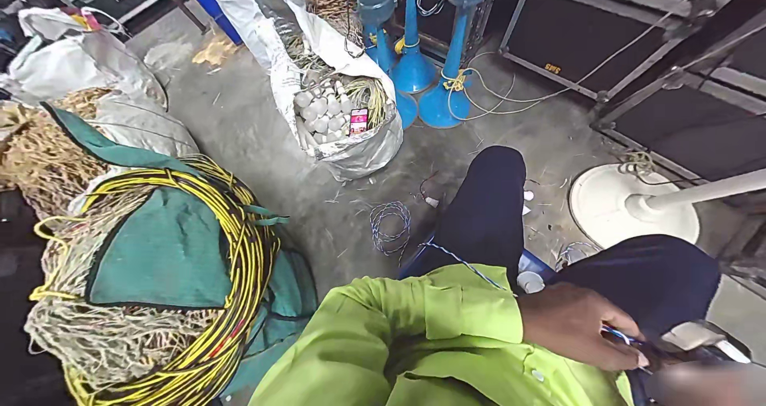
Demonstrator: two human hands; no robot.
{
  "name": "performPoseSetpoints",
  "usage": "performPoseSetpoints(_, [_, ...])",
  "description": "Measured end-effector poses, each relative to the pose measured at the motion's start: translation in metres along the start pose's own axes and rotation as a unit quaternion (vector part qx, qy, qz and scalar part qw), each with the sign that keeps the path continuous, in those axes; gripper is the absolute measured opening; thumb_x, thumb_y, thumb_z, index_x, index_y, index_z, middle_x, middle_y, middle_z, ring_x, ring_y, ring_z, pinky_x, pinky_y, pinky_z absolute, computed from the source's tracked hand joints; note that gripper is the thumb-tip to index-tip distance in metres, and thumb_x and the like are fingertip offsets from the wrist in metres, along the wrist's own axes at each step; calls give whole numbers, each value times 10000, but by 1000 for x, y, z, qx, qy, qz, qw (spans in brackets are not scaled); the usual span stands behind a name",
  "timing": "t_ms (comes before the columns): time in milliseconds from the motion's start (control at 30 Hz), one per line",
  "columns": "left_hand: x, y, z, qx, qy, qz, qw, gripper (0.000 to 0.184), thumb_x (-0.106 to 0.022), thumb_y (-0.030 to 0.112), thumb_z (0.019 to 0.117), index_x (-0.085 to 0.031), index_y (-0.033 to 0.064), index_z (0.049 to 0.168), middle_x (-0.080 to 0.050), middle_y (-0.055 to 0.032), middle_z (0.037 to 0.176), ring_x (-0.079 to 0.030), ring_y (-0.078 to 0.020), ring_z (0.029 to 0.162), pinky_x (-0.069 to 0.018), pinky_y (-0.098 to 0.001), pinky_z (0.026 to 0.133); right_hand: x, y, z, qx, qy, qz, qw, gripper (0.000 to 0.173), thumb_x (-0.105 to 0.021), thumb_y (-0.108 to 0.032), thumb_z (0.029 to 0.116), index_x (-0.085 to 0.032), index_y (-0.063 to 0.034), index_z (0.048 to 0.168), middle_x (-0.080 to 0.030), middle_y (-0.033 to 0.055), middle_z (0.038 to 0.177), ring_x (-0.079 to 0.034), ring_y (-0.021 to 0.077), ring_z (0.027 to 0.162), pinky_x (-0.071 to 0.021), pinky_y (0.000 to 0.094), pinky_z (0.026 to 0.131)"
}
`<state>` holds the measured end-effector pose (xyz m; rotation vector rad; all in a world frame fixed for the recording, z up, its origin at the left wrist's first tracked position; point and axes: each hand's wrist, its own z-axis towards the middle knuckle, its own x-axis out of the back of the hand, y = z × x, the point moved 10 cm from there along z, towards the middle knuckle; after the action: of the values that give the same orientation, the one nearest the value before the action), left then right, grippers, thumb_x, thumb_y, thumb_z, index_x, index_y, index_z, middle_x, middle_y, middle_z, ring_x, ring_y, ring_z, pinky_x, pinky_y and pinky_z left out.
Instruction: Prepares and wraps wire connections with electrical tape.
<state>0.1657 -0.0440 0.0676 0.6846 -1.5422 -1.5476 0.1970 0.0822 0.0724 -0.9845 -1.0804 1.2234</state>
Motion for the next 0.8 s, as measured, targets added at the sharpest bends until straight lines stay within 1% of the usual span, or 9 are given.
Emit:
performPoseSetpoints(67, [0, 1, -1, -7, 3, 9, 1000, 212, -695, 109, 927, -751, -76, 1016, -722, -222, 950, -696, -315, 931, -533, -485, 850, 0, -1, -1, 6, -7, 4, 1000, 246, -540, -123, 1045, -778, -188, 1038, -729, -148, 1098, -676, 27, 1032, -568, 259, 935])
performPoseSetpoints(100, [1, 2, -1, -10, 10, 11, 1000, 224, -711, 136, 930, -753, -71, 1005, -720, -215, 940, -694, -311, 923, -531, -483, 844, 0, -2, -1, 14, -16, 9, 1000, 244, -543, -145, 1050, -781, -199, 1039, -729, -147, 1109, -669, 29, 1052, -556, 262, 952])
performPoseSetpoints(200, [3, 4, -1, -23, 30, 26, 999, 235, -718, 184, 938, -773, -39, 984, -719, -196, 900, -686, -308, 881, -523, -495, 805, -2, -6, 0, 30, -29, 27, 999, 233, -558, -178, 1047, -785, -215, 1013, -728, -140, 1111, -657, 32, 1076, -536, 267, 973])
performPoseSetpoints(333, [5, 6, -1, -30, 36, 30, 998, 215, -687, 157, 955, -787, -31, 988, -723, -197, 927, -688, -313, 883, -525, -507, 793, -4, -8, 0, 31, -21, 22, 999, 251, -541, -144, 1044, -780, -196, 989, -732, -137, 1080, -664, 23, 1041, -546, 261, 945])
performPoseSetpoints(500, [5, 1, -1, 9, 33, -34, 999, 200, -718, 136, 935, -779, -49, 979, -740, -193, 922, -702, -280, 878, -537, -476, 813, -7, -18, -3, 60, -1, 3, 998, 254, -535, -118, 1046, -782, -174, 1026, -727, -143, 1086, -656, 14, 1065, -536, 256, 969])
performPoseSetpoints(633, [4, 3, -1, 10, 30, -38, 999, 188, -720, 132, 930, -786, -41, 965, -740, -183, 890, -698, -267, 843, -533, -469, 790, -10, -25, -3, 95, -16, -8, 995, 260, -508, -107, 1058, -766, -145, 1062, -724, -126, 1099, -647, 23, 1084, -521, 269, 989])
performPoseSetpoints(733, [4, 4, -1, 7, 29, -38, 999, 179, -719, 125, 926, -785, -40, 951, -736, -178, 872, -693, -261, 826, -531, -466, 772, -11, -28, -3, 94, -19, -6, 995, 262, -511, -92, 1052, -770, -130, 1058, -723, -112, 1100, -647, 33, 1087, -523, 272, 987])
performPoseSetpoints(800, [4, 4, -1, -2, 32, -33, 999, 177, -715, 126, 923, -781, -38, 919, -728, -166, 844, -679, -246, 795, -514, -449, 744, -12, -29, -3, 96, -28, -7, 995, 259, -516, -111, 1058, -773, -138, 1072, -722, -116, 1111, -644, 32, 1095, -517, 272, 996])
